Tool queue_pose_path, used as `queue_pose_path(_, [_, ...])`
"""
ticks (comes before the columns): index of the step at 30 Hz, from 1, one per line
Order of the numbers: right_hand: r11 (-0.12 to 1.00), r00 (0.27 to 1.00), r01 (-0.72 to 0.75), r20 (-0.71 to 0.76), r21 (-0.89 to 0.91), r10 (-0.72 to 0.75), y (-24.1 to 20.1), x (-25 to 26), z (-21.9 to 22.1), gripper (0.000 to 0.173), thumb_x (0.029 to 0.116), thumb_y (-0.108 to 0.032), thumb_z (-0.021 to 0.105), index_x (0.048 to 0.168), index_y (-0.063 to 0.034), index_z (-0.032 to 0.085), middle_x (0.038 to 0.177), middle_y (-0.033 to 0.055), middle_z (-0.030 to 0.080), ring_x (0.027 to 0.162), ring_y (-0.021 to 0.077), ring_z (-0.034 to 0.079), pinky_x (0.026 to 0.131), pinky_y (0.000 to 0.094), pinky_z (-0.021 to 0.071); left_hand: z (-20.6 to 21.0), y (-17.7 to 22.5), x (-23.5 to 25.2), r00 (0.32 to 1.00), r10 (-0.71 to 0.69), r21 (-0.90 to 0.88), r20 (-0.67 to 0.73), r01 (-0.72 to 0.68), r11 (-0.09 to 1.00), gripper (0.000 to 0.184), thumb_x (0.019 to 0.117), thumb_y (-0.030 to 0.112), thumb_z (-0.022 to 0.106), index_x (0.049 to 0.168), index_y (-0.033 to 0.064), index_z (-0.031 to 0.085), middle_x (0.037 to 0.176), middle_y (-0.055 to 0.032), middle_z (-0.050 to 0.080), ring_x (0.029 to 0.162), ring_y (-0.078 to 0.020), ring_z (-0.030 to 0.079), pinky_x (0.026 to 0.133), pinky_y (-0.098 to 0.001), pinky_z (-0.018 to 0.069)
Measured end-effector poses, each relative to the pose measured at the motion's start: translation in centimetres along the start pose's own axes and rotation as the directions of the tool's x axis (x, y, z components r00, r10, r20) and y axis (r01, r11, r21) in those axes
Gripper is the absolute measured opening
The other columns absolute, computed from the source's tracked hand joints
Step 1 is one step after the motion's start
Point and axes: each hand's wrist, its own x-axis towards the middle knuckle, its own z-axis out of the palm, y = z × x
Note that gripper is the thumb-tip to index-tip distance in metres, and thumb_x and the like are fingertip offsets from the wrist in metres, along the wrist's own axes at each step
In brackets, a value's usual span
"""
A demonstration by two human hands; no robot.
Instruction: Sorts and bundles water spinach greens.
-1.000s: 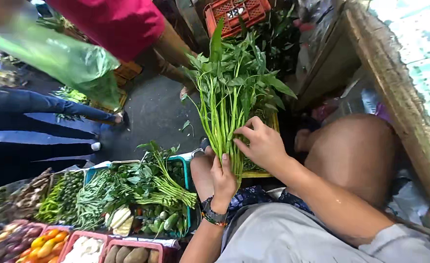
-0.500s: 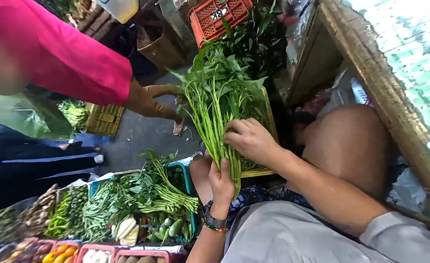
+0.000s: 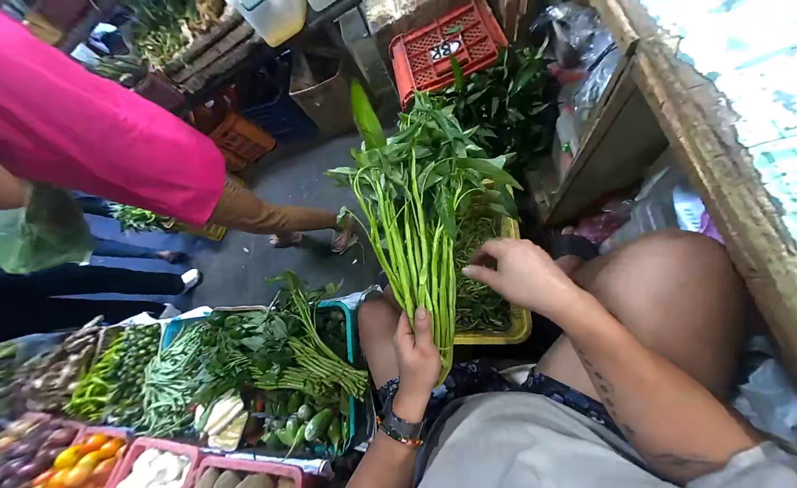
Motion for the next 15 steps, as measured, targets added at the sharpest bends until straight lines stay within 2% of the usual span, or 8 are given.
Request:
queue_pose_path(1, [0.999, 0.997, -0.024, 0.079, 0.035, 0.021, 0.0, 0.2, 0.0, 0.042, 0.0977, -0.052, 0.066, 0.112, -0.0137, 0.075, 0.106, 0.0096, 0.074, 0.101, 0.0285, 0.07, 0.091, 0.0588, 0.0539, 0.0, 0.1, -0.1, 1.0, 0.003, -0.031, 0.004, -0.003, 1.0, 0.03, 0.1092, 0.013, 0.041, 0.117, -0.0058, 0.062, 0.092, -0.0036, 0.072, 0.085, -0.0059, 0.071, 0.08, -0.0256, 0.0617])
queue_pose_path(3, [0.984, 0.966, -0.068, 0.256, 0.164, 0.024, 0.3, 0.7, 0.1, 0.052, 0.0988, -0.057, 0.06, 0.12, -0.0112, 0.073, 0.112, 0.0108, 0.072, 0.108, 0.0261, 0.068, 0.098, 0.0567, 0.0504, -0.1, 0.2, -0.3, 1.0, -0.002, -0.103, 0.023, 0.005, 0.995, 0.031, 0.1098, 0.015, 0.04, 0.119, -0.0053, 0.061, 0.095, -0.0028, 0.072, 0.088, -0.0064, 0.072, 0.083, -0.0272, 0.0619])
queue_pose_path(5, [0.931, 0.934, -0.097, 0.355, 0.352, -0.036, 0.4, 1.0, 0.4, 0.051, 0.1003, -0.054, 0.06, 0.125, -0.0107, 0.07, 0.118, 0.0084, 0.071, 0.111, 0.0189, 0.066, 0.101, 0.0466, 0.0505, -0.4, 0.3, -0.3, 0.999, -0.014, -0.182, 0.046, 0.022, 0.983, 0.033, 0.1109, 0.019, 0.038, 0.121, -0.0039, 0.06, 0.097, -0.0022, 0.073, 0.089, -0.0077, 0.072, 0.083, -0.0292, 0.0625])
queue_pose_path(7, [0.855, 0.925, -0.105, 0.367, 0.508, -0.104, 0.3, 1.0, 0.8, 0.046, 0.1009, -0.049, 0.061, 0.122, -0.0097, 0.069, 0.113, 0.005, 0.072, 0.105, 0.0123, 0.067, 0.097, 0.0364, 0.0537, -0.7, 0.6, -0.2, 0.995, -0.057, -0.254, 0.076, 0.074, 0.964, 0.037, 0.1119, 0.024, 0.036, 0.125, -0.0016, 0.058, 0.099, -0.0033, 0.073, 0.089, -0.0109, 0.073, 0.081, -0.0323, 0.0636])
queue_pose_path(10, [0.797, 0.935, -0.08, 0.322, 0.599, -0.149, 0.0, 0.8, 0.7, 0.039, 0.1012, -0.043, 0.064, 0.117, -0.0077, 0.07, 0.105, 0.0022, 0.072, 0.098, 0.0079, 0.068, 0.093, 0.0304, 0.0552, -1.0, 1.5, -0.2, 0.982, -0.136, -0.336, 0.131, 0.173, 0.926, 0.042, 0.1117, 0.036, 0.034, 0.127, 0.004, 0.056, 0.095, -0.0051, 0.074, 0.08, -0.0164, 0.074, 0.071, -0.036, 0.0654])
queue_pose_path(12, [0.806, 0.949, -0.058, 0.283, 0.59, -0.139, -0.2, 0.6, 0.5, 0.037, 0.1001, -0.043, 0.065, 0.114, -0.009, 0.071, 0.102, 0.001, 0.072, 0.096, 0.0068, 0.068, 0.092, 0.0304, 0.0548, -1.2, 1.5, -0.2, 0.973, -0.144, -0.394, 0.182, 0.206, 0.896, 0.053, 0.105, 0.051, 0.049, 0.127, 0.0035, 0.055, 0.093, -0.0092, 0.073, 0.075, -0.02, 0.074, 0.065, -0.0372, 0.0649])
queue_pose_path(13, [0.813, 0.958, -0.041, 0.254, 0.581, -0.133, -0.3, 0.6, 0.5, 0.036, 0.0995, -0.043, 0.067, 0.111, -0.0093, 0.071, 0.099, 0.0008, 0.072, 0.093, 0.0067, 0.067, 0.09, 0.0308, 0.0547, -1.2, 1.6, -0.2, 0.969, -0.147, -0.43, 0.199, 0.221, 0.875, 0.057, 0.0984, 0.053, 0.061, 0.126, 0.0034, 0.055, 0.091, -0.0106, 0.073, 0.072, -0.0204, 0.074, 0.063, -0.0368, 0.0646])
queue_pose_path(15, [0.825, 0.976, 0.009, 0.173, 0.565, -0.129, -0.2, 0.6, 0.7, 0.034, 0.0987, -0.043, 0.068, 0.103, -0.0092, 0.071, 0.091, 0.0012, 0.071, 0.086, 0.008, 0.067, 0.084, 0.0321, 0.0547, -1.2, 1.7, -0.3, 0.961, -0.171, -0.487, 0.219, 0.259, 0.834, 0.065, 0.0859, 0.049, 0.079, 0.123, 0.0, 0.055, 0.087, -0.015, 0.073, 0.066, -0.0226, 0.072, 0.059, -0.0374, 0.0637])
